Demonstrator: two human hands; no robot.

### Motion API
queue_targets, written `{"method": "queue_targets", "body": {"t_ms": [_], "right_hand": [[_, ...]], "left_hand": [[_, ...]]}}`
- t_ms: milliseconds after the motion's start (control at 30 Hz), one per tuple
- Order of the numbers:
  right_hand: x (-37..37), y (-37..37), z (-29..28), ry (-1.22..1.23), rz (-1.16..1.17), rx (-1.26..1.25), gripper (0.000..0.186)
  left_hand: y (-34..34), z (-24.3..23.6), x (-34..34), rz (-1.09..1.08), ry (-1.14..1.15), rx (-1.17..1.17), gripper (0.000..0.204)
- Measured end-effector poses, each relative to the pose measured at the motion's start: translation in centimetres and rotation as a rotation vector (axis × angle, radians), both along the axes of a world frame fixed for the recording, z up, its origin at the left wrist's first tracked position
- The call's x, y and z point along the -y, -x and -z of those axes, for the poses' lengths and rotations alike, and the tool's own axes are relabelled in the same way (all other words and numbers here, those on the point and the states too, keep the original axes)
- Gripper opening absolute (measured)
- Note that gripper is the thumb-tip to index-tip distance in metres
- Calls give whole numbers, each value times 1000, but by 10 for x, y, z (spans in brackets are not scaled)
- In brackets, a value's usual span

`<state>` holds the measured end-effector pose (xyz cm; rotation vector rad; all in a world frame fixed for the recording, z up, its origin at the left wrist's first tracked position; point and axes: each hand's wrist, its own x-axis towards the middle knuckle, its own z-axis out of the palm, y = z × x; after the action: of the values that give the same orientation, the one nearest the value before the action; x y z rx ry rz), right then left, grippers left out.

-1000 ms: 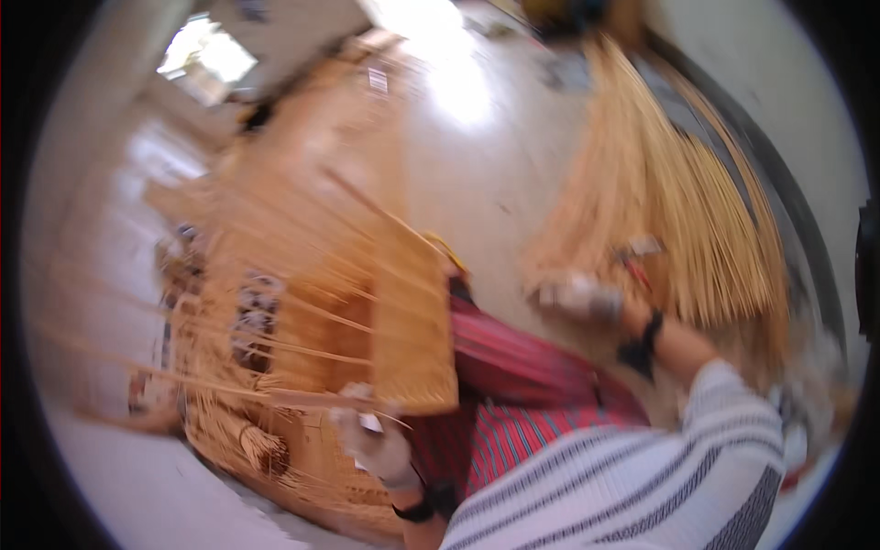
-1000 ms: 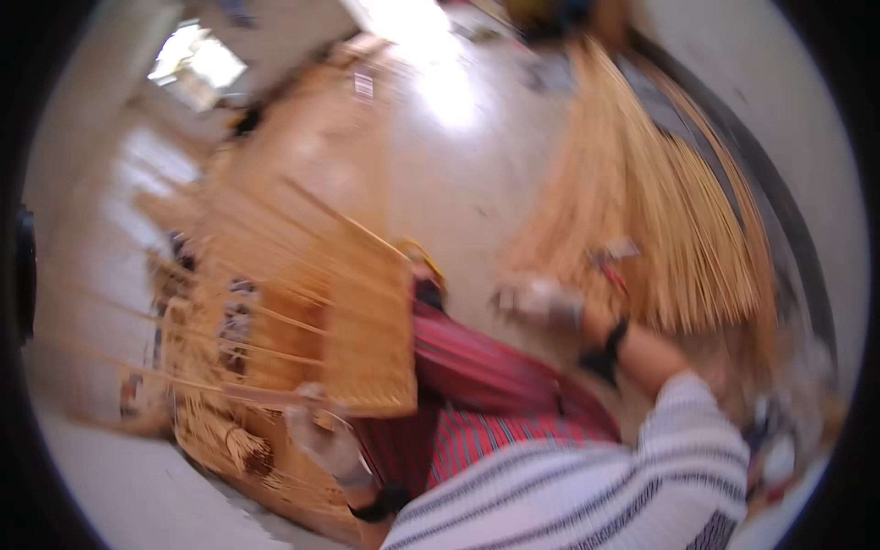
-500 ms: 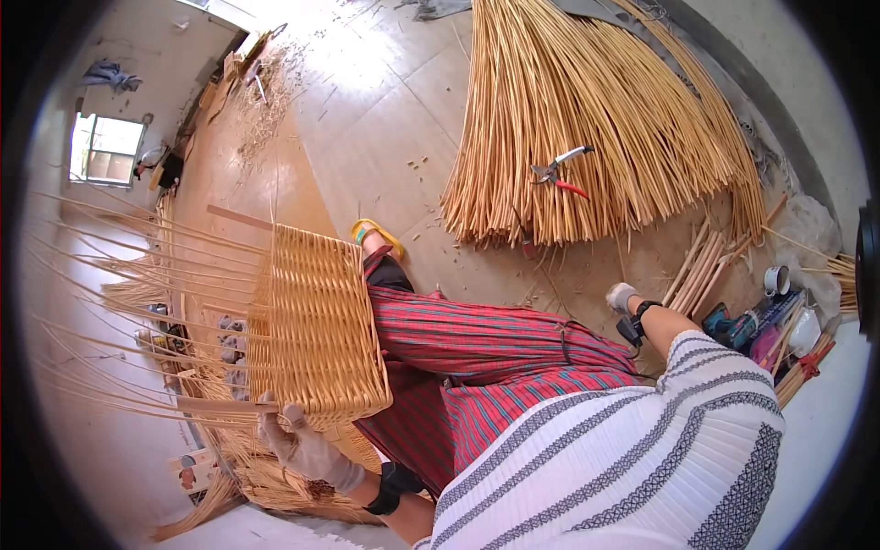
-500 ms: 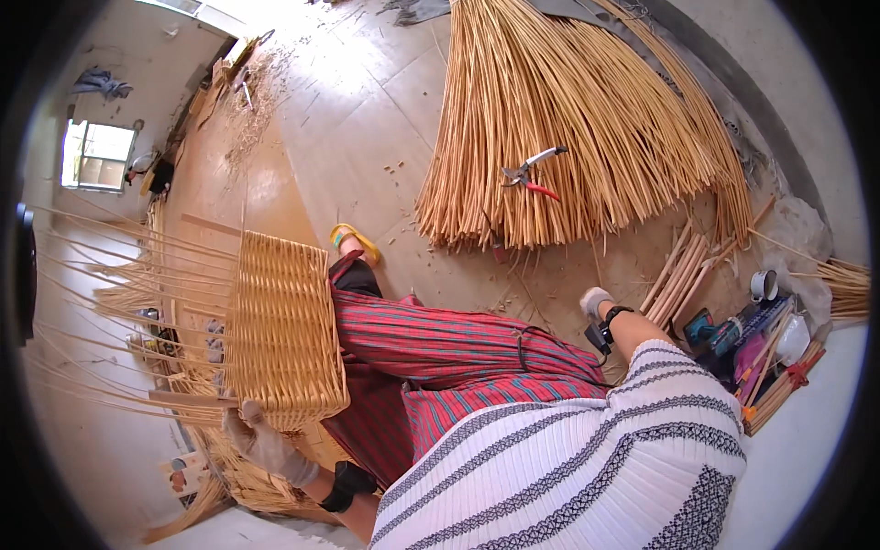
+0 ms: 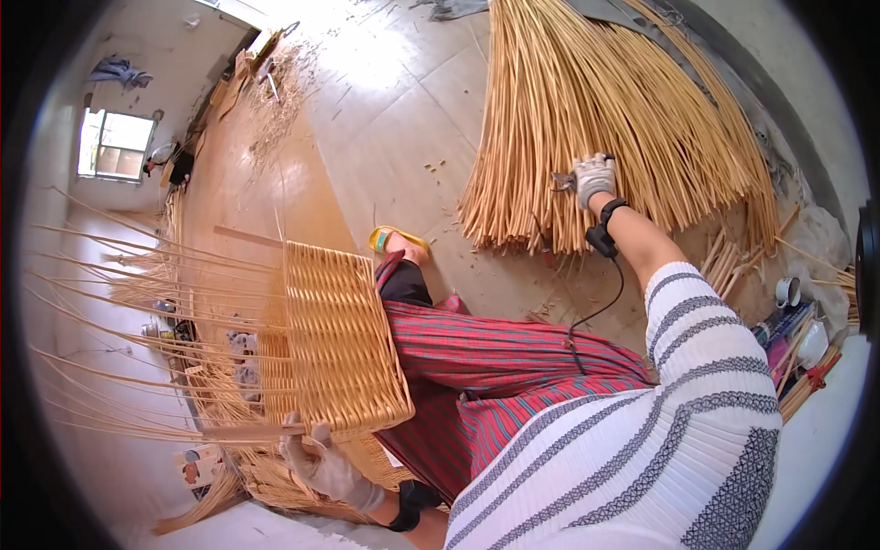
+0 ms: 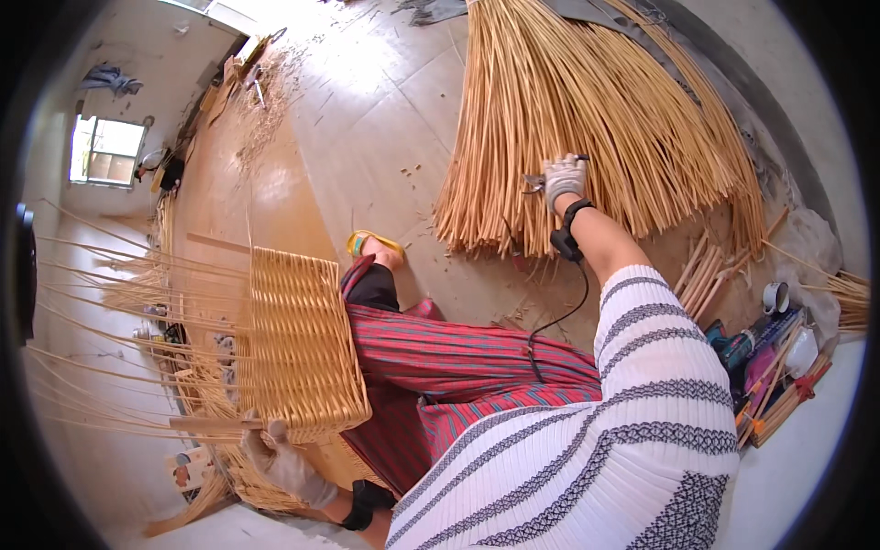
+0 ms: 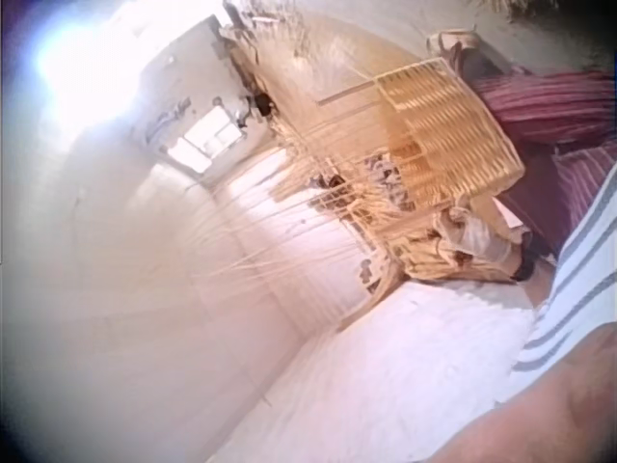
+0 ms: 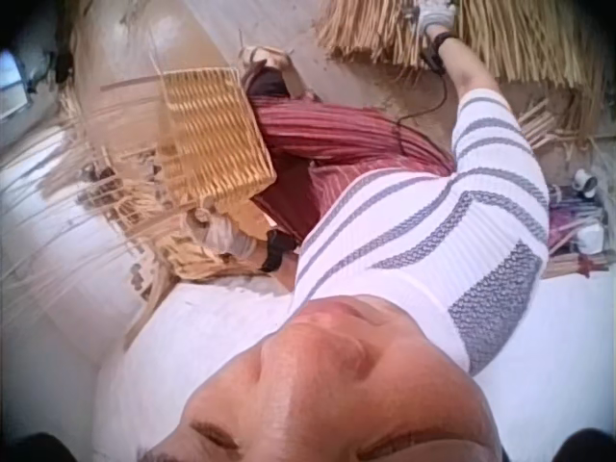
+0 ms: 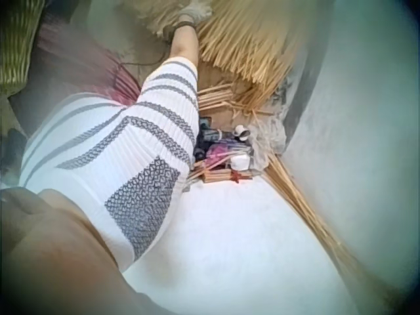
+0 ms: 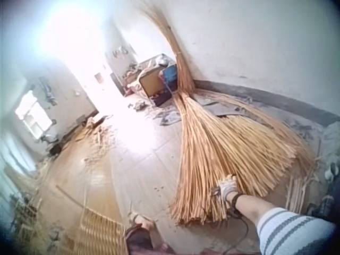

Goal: The recorder is weaving a rectangular wicker basket using long straw or bamboo strips in a workshop.

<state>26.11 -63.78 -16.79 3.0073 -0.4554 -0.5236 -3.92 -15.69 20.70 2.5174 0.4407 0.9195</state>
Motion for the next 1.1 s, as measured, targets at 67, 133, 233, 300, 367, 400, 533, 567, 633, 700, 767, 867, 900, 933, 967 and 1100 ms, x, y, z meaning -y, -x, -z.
{"method": "queue_targets", "body": {"t_ms": [67,133,233,300,367,400,533,567,633,700,767,867,900,933,967,1100], "right_hand": [[6,-3,-23,-9,-2,-169,129],[25,0,-1,65,20,-179,138],[2,-3,-14,-26,104,-254,132],[-6,16,-22,-81,28,-62,88],[-1,23,-11,-284,154,-189,83],[-6,40,0,-248,168,-93,90],[91,56,146,-655,331,267,77],[40,57,122,-453,286,139,64],[7,64,89,-499,197,83,58],[51,54,123,-692,223,58,52],[58,45,115,-639,303,80,47],[54,35,67,-1116,515,65,24],[14,35,27,-1525,510,0,8],[-30,38,-26,-1465,492,-73,6],[-38,37,-73,-1719,350,-252,11],[-119,71,-199,-1651,71,-593,25]], "left_hand": [[1,1,1,-3,47,18,50],[-6,-1,3,-7,72,22,49],[3,0,0,-69,43,-21,42],[17,-8,-6,-86,-17,-47,38],[12,-13,-5,-28,19,26,34],[10,-19,-4,-20,-28,25,34],[-27,-20,-15,113,105,128,40],[-6,-14,-10,52,112,120,41],[14,-10,-10,13,113,127,39],[10,-12,-18,64,96,166,40],[3,-8,-15,87,29,182,46],[-4,-8,-1,26,115,288,53],[6,-3,-2,-3,92,296,54],[18,1,-7,-30,69,302,55],[15,7,-9,-14,73,330,56],[11,0,2,-16,92,325,44]]}}
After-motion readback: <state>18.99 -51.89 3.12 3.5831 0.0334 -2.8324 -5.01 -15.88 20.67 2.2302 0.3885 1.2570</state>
